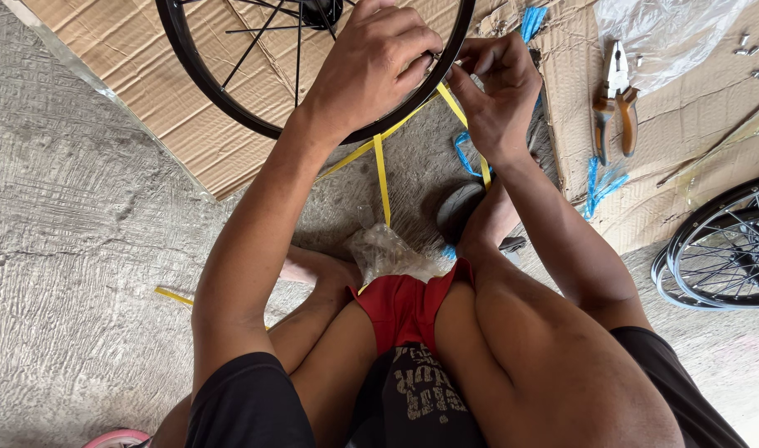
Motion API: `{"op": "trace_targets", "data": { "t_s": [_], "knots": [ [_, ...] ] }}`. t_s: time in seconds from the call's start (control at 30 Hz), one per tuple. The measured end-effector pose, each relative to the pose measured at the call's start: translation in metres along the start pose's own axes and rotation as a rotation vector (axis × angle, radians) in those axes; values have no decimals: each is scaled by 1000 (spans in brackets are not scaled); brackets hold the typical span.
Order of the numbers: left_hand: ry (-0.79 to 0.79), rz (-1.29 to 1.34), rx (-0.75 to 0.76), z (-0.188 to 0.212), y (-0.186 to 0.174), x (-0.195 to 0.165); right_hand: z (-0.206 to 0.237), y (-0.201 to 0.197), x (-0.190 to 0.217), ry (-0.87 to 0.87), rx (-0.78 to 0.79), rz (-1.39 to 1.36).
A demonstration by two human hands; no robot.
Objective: The person sits on the floor and laces a bicycle wheel by inserting spokes into the hub and rim. They use pliers to cut and bend the spoke ends, then thread and tighten the spokes by hand to secure the wheel structure.
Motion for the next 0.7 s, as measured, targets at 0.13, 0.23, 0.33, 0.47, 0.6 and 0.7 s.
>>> {"op": "trace_targets", "data": {
  "t_s": [0.13, 0.23, 0.33, 0.47, 0.6, 0.7],
  "knots": [
    [-5, 1, -4, 1, -1, 0, 0, 0, 0, 10, 2, 1],
    [-6, -2, -6, 1, -1, 1, 0, 1, 1, 8, -1, 33],
    [4, -12, -19, 1, -1, 0, 0, 0, 0, 5, -7, 22],
    [17, -18, -5, -1, 0, 0, -1, 0, 0, -6, -11, 11],
    [22, -30, 3, -2, 0, 0, -2, -1, 1, -11, -11, 14],
    [5, 1, 14, -2, 1, 2, -1, -1, 0, -13, -10, 65]
  ]
}}
Point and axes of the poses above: each hand's wrist, its own z-axis away from the middle knuckle, its own y-axis out of the palm, x = y × z, the point moved 9 cm from there along -z, towards the middle knuckle, and after that the axes turned 7 degrees about x, right-handed, at the moved point
